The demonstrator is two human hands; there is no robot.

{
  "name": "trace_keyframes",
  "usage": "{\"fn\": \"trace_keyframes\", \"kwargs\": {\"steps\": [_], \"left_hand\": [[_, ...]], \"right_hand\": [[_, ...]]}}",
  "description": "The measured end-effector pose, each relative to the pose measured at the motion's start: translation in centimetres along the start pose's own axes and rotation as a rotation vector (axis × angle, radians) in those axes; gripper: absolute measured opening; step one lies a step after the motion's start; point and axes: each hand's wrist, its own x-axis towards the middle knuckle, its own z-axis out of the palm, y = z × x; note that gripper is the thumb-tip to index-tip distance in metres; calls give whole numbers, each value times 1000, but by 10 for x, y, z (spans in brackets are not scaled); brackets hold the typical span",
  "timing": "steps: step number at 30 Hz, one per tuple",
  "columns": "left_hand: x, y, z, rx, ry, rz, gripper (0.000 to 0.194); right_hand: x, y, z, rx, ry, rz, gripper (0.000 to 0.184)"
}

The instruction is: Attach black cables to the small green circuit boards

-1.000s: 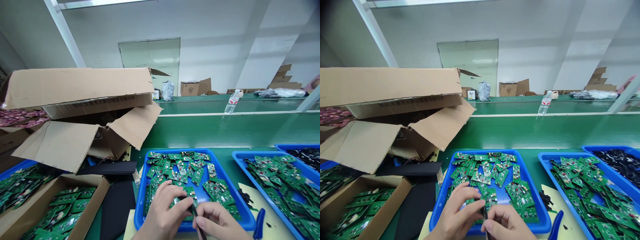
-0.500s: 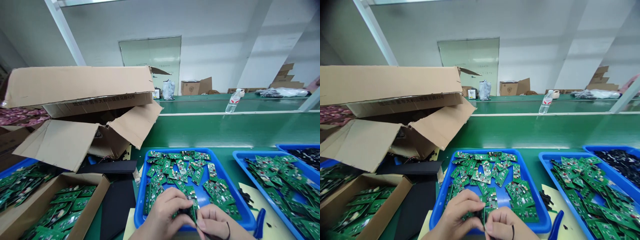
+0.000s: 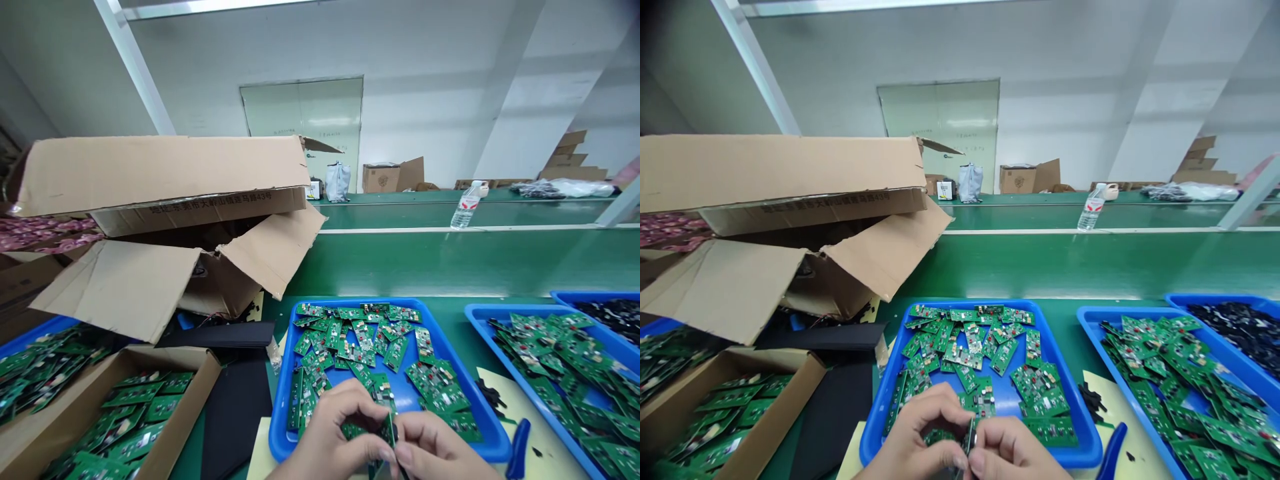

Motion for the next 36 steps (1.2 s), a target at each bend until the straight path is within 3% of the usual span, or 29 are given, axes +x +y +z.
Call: {"fn": "trace_keyframes", "kwargs": {"steps": [5, 9, 16, 19, 22, 26, 30, 36], "left_hand": [[0, 0, 1, 46, -31, 35, 51], [-1, -9, 3, 177, -145, 154, 55], [-4, -20, 10, 300, -177, 277, 43], [-6, -17, 13, 240, -77, 204, 41], [-5, -12, 11, 135, 40, 55, 37], [-1, -4, 5, 68, 89, -111, 41], [0, -4, 7, -18, 35, -177, 44], [-1, -13, 16, -199, -12, -295, 51]], "right_hand": [[-5, -8, 2, -112, 41, -16, 51], [-3, 0, -2, -281, 115, -56, 53], [2, 11, -7, -447, 243, -149, 45], [0, 10, -7, -386, 258, -149, 44], [-1, 6, -8, -148, 294, -192, 40], [1, 2, -5, 130, 512, -395, 48], [4, 6, 5, -15, 637, -419, 61], [5, 15, 10, -339, 697, -457, 47]]}}
